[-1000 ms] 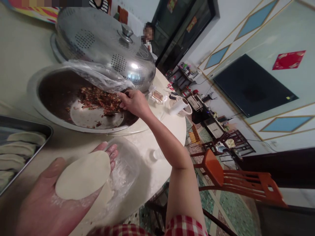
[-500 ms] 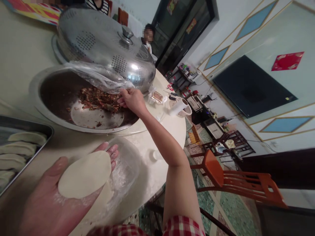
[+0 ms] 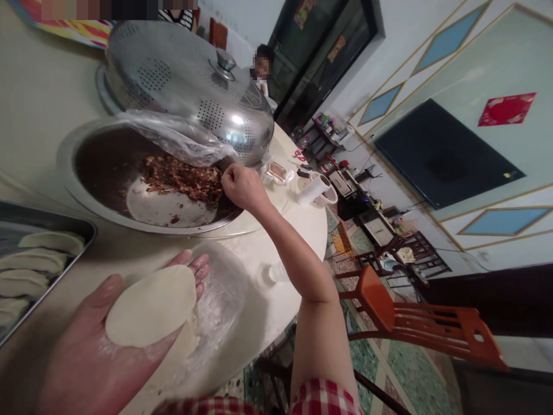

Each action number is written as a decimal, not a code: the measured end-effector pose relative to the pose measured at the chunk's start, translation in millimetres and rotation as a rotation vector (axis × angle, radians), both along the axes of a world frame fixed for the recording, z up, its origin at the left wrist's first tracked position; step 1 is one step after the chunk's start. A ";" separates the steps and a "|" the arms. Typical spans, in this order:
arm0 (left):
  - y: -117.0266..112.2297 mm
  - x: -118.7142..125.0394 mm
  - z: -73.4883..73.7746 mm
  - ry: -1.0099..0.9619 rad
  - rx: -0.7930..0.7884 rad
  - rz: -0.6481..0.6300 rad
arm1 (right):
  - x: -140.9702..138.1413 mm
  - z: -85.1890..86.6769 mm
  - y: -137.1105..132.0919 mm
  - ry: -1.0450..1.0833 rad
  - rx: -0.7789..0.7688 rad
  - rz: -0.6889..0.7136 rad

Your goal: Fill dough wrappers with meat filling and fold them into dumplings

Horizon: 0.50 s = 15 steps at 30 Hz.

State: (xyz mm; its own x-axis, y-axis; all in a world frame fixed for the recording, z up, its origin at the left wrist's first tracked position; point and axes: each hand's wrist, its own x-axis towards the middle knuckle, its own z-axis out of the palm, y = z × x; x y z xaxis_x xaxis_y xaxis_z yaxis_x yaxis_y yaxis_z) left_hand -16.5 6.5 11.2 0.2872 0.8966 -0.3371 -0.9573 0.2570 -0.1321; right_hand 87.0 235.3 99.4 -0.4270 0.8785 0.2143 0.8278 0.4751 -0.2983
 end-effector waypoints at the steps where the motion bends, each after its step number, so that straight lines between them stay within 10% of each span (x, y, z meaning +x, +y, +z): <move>1: 0.1 0.0 0.7 -0.001 -0.015 -0.006 | -2.1 -1.4 -1.2 -0.027 0.000 0.019; 15: 2.0 0.4 7.9 0.046 -0.132 -0.044 | -16.6 -22.0 6.1 0.234 -0.244 0.141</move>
